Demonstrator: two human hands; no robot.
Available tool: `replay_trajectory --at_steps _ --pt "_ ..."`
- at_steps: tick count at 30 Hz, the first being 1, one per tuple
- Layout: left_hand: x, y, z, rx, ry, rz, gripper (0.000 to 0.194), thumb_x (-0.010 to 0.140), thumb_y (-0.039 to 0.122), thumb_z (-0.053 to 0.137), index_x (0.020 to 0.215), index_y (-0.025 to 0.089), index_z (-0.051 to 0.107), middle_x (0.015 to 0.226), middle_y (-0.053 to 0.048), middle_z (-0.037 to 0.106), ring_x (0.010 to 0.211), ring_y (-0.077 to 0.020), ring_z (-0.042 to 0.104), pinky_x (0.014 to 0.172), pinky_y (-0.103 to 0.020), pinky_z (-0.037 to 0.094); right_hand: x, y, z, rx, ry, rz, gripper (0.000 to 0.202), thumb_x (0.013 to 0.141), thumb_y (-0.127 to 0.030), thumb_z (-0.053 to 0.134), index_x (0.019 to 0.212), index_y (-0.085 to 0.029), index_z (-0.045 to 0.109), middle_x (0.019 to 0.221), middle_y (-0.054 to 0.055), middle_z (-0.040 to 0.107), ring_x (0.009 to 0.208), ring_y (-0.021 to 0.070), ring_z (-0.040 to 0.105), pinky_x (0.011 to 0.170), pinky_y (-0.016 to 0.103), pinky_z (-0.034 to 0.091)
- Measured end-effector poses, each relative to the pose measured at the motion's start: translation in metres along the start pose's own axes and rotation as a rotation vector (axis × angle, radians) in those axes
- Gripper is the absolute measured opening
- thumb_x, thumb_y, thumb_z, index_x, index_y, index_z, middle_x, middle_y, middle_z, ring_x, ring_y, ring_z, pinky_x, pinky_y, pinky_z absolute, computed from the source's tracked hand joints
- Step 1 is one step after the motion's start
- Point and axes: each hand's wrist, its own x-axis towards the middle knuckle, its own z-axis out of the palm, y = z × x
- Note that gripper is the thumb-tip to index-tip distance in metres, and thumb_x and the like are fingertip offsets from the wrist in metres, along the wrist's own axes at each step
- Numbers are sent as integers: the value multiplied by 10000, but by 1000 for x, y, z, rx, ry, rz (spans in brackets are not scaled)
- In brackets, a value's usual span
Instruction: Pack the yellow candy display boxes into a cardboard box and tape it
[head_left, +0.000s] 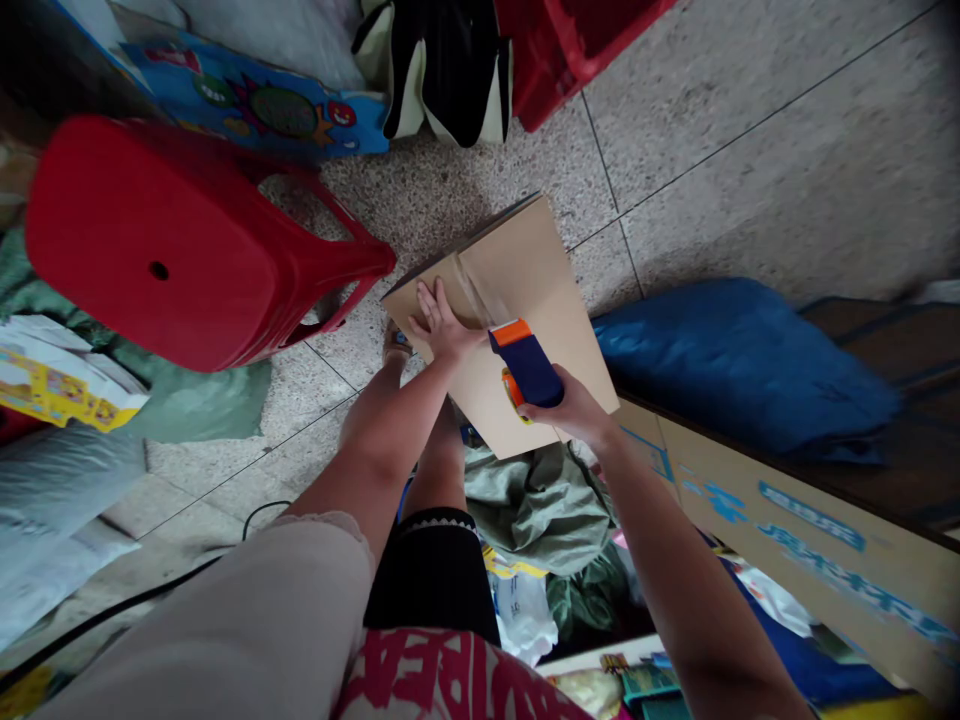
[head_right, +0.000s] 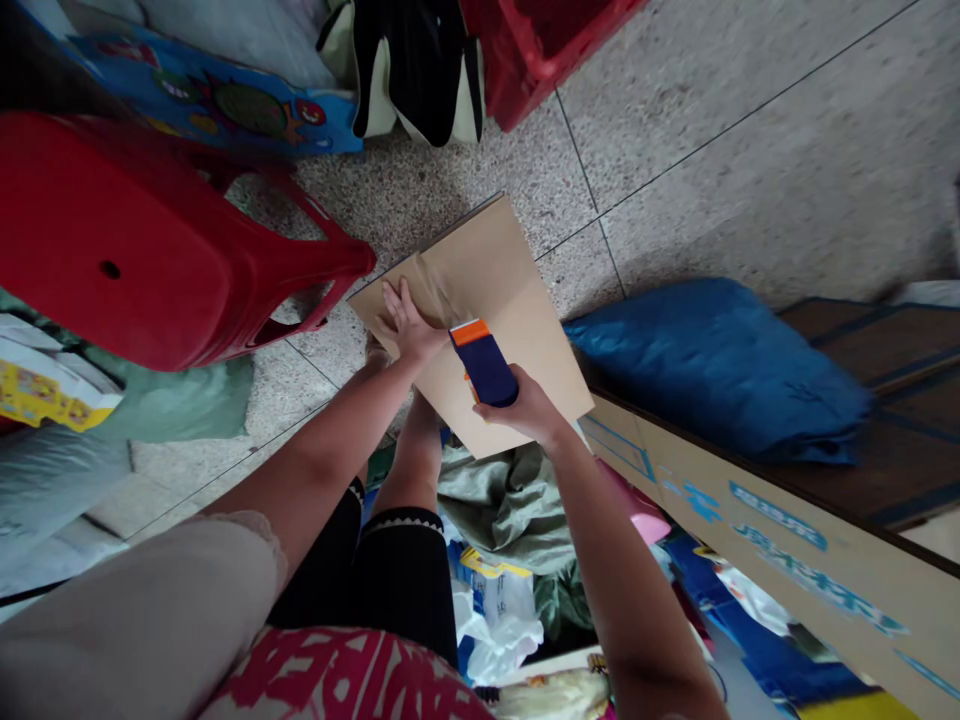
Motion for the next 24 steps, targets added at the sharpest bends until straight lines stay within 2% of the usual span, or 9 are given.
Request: replay_trajectory --at_steps 4,6,8,11,13,16,20,24 --pt "5 -6 4 47 -21 18 1302 604 627 748 1570 271 -49 1638 -64 -126 1505 -239 -138 1191 -569 -28 -10 3 0 -358 176 -33 506 611 -491 809 974 -198 612 847 81 698 799 274 667 694 356 509" --pt "11 -5 6 55 -42 20 1346 575 632 768 1568 281 -70 1635 -61 -145 1501 -246 -154 1184 -582 -32 -13 4 0 -457 241 -42 524 626 -481 781 1034 -201 609 845 87 696 814 294 671 714 367 502" --pt "15 -2 10 49 -57 29 1371 554 640 785 1566 297 -74 1634 -55 -155 1495 -259 -174 1180 -589 -27 -14 6 1 -451 310 -62 680 626 -445 765 1221 -202 542 899 96 697 810 297 672 714 371 507" --pt "18 4 15 18 -25 -25 1305 591 645 766 1565 319 -39 1635 -46 -161 1488 -264 -194 1177 -599 -13 -11 14 5 -411 371 -202 856 647 -347 717 1426 -211 388 1102 125 670 892 295 663 784 392 522" --pt "17 8 17 -1 12 -74 1245 634 650 737 1565 309 -16 1634 -52 -164 1490 -260 -191 1176 -607 -9 -8 21 8 -417 395 -297 851 653 -293 679 1445 -191 384 1224 156 620 1013 314 635 876 420 511" --pt "14 14 17 -14 37 -73 1238 641 664 731 1565 268 9 1633 -75 -162 1493 -278 -182 1175 -619 -15 -4 27 13 -442 457 -310 838 666 -286 660 1444 -140 387 1254 200 580 1092 355 588 923 462 497" --pt "11 15 17 1 60 -60 1214 661 677 707 1562 232 26 1634 -98 -142 1500 -287 -157 1175 -625 -17 -1 27 23 -544 495 -279 818 783 -379 629 1514 -178 322 1104 180 568 901 320 604 825 447 524" --pt "14 11 21 30 78 -58 1203 670 680 695 1562 226 27 1636 -107 -124 1508 -254 -128 1181 -607 -21 -7 33 28 -652 473 -292 682 837 -433 608 1475 -261 440 937 108 485 729 234 546 763 419 543"
